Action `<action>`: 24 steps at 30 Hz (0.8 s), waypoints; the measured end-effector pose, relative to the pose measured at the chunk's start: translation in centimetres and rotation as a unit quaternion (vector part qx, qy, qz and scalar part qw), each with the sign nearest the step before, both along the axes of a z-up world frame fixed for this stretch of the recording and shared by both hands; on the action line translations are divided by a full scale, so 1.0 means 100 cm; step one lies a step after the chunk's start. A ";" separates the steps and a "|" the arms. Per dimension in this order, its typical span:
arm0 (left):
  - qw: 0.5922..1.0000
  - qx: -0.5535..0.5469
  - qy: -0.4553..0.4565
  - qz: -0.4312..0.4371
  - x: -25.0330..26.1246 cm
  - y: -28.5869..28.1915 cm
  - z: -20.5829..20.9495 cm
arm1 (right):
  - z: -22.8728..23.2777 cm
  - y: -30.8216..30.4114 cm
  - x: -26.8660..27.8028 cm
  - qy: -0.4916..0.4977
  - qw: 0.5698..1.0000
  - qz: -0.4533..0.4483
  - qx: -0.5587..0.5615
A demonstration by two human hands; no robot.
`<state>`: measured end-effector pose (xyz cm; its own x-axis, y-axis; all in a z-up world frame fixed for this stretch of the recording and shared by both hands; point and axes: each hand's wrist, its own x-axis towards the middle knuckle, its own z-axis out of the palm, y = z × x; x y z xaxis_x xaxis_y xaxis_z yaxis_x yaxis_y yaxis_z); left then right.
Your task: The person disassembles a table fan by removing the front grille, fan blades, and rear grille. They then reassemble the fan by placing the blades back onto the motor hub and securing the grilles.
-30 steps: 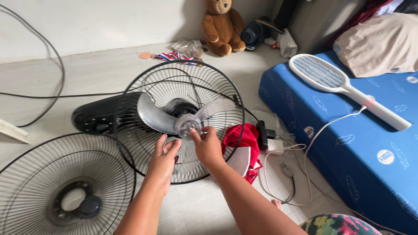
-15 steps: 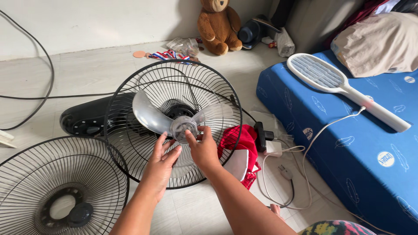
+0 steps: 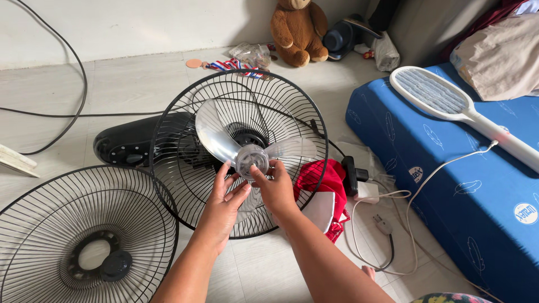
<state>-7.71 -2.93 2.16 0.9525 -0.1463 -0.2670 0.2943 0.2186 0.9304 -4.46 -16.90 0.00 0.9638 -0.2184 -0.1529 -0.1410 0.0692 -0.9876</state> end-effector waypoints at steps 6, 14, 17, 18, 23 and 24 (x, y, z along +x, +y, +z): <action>0.999 0.022 0.044 -0.005 -0.001 -0.001 0.014 | 0.004 -0.006 0.006 0.052 0.998 0.014 0.022; 1.000 -0.010 0.013 -0.005 0.000 0.001 0.005 | 0.003 -0.004 0.008 0.046 0.997 0.012 0.062; 1.000 -0.009 0.017 -0.005 0.000 0.000 0.007 | 0.000 -0.002 0.008 0.027 0.998 0.005 0.063; 1.000 -0.011 0.019 -0.006 0.000 0.001 0.008 | -0.001 -0.001 0.008 0.026 0.998 0.003 0.058; 1.000 -0.020 0.017 -0.003 0.001 0.002 0.008 | -0.006 0.001 0.011 0.019 0.999 -0.005 0.045; 1.000 -0.028 0.007 -0.003 0.002 0.002 0.007 | -0.007 0.002 0.011 0.020 0.999 -0.004 0.039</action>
